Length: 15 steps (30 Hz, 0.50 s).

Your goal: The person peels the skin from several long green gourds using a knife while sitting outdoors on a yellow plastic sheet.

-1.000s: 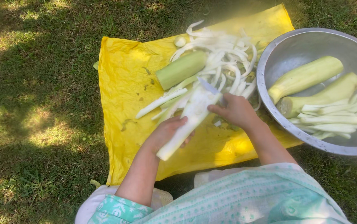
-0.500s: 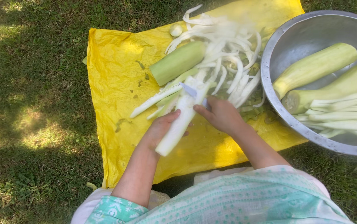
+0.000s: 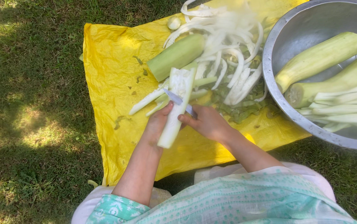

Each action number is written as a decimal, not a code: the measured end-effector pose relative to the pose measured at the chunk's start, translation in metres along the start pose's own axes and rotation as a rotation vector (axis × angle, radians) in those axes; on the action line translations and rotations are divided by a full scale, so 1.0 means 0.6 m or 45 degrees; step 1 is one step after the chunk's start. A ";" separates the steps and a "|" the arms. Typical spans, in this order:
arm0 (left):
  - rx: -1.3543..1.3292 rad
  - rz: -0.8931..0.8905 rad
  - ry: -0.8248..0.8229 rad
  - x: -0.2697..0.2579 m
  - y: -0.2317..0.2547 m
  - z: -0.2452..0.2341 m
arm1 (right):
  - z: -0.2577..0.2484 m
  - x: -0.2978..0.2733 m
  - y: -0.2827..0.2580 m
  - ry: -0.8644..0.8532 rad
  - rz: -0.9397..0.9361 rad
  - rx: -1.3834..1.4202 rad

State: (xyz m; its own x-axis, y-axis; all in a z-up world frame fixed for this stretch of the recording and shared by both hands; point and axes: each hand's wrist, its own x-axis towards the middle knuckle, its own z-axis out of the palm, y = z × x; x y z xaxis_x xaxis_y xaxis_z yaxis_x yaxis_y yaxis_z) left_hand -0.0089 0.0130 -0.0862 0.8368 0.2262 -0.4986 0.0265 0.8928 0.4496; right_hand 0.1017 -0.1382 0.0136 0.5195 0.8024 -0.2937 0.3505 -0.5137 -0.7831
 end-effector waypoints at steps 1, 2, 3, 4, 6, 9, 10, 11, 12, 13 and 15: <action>-0.003 0.002 0.005 0.007 -0.004 -0.008 | 0.003 -0.002 -0.004 -0.061 0.087 -0.038; 0.049 0.074 0.041 0.014 -0.006 -0.013 | 0.007 -0.004 -0.008 -0.118 0.176 -0.075; 0.102 0.146 0.077 0.019 -0.006 -0.015 | 0.011 -0.006 -0.011 -0.119 0.177 -0.075; 0.100 0.142 0.077 0.021 -0.006 -0.016 | 0.014 -0.009 -0.014 -0.107 0.119 -0.086; 0.119 0.181 0.130 0.015 0.001 -0.006 | 0.015 -0.014 -0.016 -0.098 0.061 -0.096; 0.171 0.194 0.168 -0.009 0.011 0.030 | 0.020 -0.025 -0.020 -0.070 -0.124 0.003; 0.169 0.192 0.171 -0.018 0.017 0.043 | 0.028 -0.029 -0.023 -0.104 -0.109 -0.047; 0.032 0.136 0.214 -0.026 0.025 0.055 | 0.033 -0.031 -0.026 -0.138 -0.095 -0.096; -0.105 0.081 0.256 -0.032 0.029 0.067 | 0.033 -0.033 -0.028 -0.138 -0.092 -0.096; -0.106 0.079 0.256 -0.039 0.029 0.076 | 0.032 -0.036 -0.030 -0.155 -0.156 -0.076; -0.081 0.207 0.263 -0.048 0.025 0.081 | 0.035 -0.039 -0.036 -0.174 -0.219 -0.052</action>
State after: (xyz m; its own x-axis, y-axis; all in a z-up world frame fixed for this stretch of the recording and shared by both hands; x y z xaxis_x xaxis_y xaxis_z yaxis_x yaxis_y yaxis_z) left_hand -0.0064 0.0012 -0.0291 0.6974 0.4378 -0.5674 -0.1391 0.8594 0.4920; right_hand 0.0656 -0.1396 0.0259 0.3402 0.9115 -0.2312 0.4575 -0.3753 -0.8061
